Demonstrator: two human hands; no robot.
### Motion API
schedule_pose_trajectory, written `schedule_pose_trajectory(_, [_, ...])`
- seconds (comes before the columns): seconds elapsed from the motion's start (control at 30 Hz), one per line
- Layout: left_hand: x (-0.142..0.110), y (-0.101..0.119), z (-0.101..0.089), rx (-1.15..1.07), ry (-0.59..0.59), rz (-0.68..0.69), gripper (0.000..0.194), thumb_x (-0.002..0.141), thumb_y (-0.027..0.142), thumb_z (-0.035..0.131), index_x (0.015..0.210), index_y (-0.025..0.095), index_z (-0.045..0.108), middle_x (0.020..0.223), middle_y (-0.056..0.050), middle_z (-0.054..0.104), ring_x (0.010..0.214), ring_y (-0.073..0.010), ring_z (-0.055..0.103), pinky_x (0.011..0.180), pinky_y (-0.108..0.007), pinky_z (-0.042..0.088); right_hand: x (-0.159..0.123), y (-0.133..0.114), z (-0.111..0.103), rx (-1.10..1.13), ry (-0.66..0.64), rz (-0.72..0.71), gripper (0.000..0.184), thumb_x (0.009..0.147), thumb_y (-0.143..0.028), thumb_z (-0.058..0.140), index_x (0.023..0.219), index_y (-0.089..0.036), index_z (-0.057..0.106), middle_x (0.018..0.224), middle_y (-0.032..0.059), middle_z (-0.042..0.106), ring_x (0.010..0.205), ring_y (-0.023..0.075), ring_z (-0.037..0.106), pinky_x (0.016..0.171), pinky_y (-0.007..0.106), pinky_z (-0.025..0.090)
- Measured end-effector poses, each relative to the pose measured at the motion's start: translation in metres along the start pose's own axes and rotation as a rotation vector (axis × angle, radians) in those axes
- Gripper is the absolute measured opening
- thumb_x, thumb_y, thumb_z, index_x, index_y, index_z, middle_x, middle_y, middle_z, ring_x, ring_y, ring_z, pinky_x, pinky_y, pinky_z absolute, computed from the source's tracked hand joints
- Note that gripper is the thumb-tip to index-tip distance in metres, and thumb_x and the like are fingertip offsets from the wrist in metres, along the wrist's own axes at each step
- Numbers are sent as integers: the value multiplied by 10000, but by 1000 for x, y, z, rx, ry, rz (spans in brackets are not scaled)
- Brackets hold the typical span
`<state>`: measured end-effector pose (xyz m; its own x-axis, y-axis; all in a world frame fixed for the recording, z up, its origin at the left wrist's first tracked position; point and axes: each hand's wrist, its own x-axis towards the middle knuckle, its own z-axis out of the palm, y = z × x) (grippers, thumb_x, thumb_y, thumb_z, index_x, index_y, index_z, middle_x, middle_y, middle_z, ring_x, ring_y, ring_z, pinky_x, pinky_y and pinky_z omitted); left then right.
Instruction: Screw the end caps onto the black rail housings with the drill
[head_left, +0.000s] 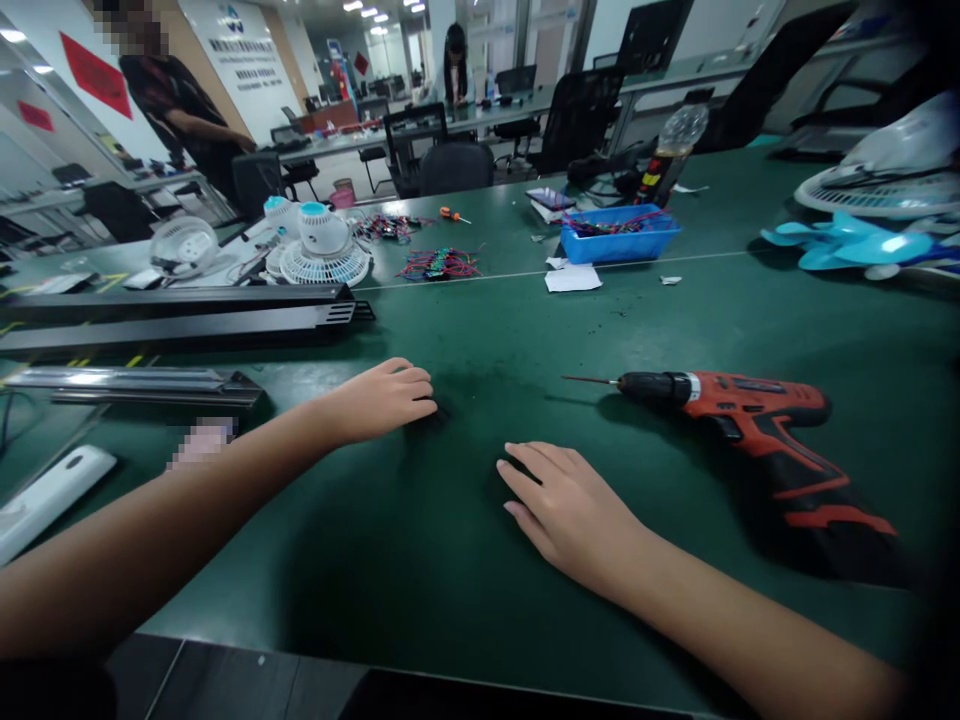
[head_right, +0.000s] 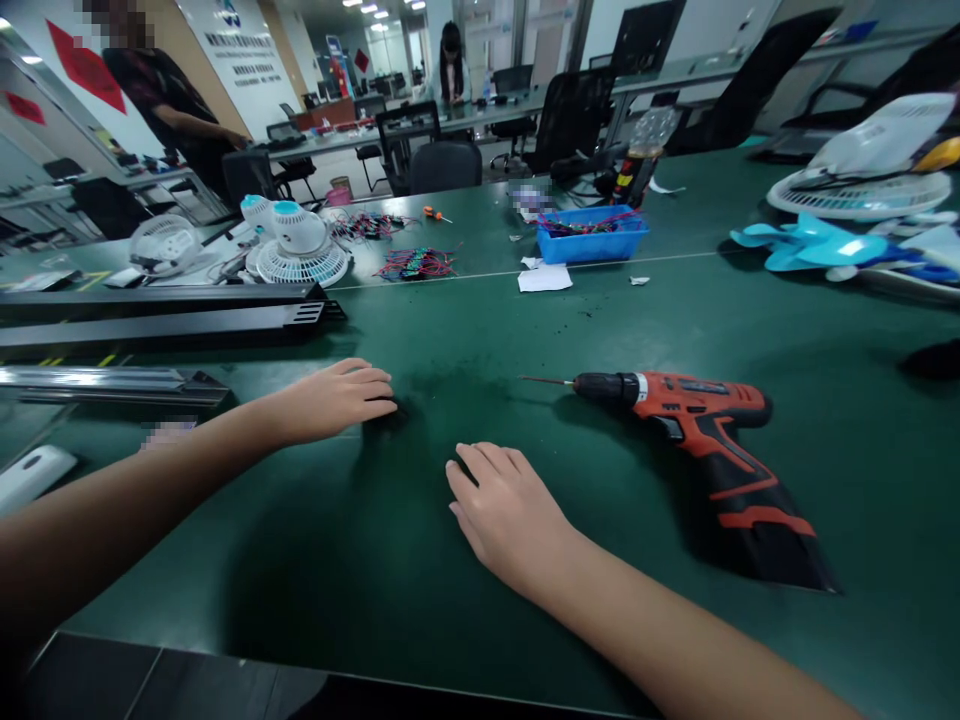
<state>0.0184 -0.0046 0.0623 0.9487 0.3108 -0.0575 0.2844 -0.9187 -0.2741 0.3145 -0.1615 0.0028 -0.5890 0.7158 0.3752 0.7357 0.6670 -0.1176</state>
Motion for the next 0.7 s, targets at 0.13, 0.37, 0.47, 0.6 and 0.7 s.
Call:
schedule_pose_trajectory(0.13, [-37, -22, 9, 9, -101, -114, 389, 979, 63, 580, 1239, 277, 775, 1309, -69, 793, 1363, -239, 646, 1113, -381, 450, 0, -1, 0, -3, -29, 0, 315, 999, -146, 701, 1286, -67, 803, 1322, 248, 808, 1213, 391, 765, 955, 525, 671])
schedule_pose_trajectory(0.37, [-106, -62, 23, -123, -257, -380, 482, 964, 213, 640, 1429, 326, 699, 1428, -63, 755, 1401, -263, 630, 1181, -401, 429, -1, 0, 3, 7, -41, -20, 315, 998, -146, 713, 1290, -68, 803, 1327, 253, 806, 1220, 401, 768, 950, 542, 680])
schedule_pose_trajectory(0.47, [-128, -72, 25, -170, -291, -479, 508, 950, 292, 669, 1455, 346, 681, 1457, -53, 744, 1414, -276, 625, 1206, -413, 424, -2, 0, 3, 14, -46, -29, 312, 997, -139, 715, 1289, -75, 804, 1321, 249, 809, 1215, 399, 774, 943, 546, 686])
schedule_pose_trajectory(0.6, [-145, -79, 24, -153, -376, -557, 535, 952, 361, 642, 1484, 308, 662, 1509, -78, 716, 1487, -311, 570, 1238, -455, 402, -2, 1, 3, 4, -42, -36, 307, 1000, -144, 710, 1286, -84, 806, 1319, 242, 813, 1205, 389, 782, 939, 528, 693])
schedule_pose_trajectory(0.7, [-153, -80, 23, -106, -425, -619, 654, 958, 393, 610, 1594, 245, 567, 1573, -145, 661, 1529, -339, 535, 1245, -487, 389, -1, 0, 2, -7, -45, -40, 303, 1002, -149, 701, 1277, -78, 809, 1314, 240, 816, 1194, 386, 787, 932, 520, 697])
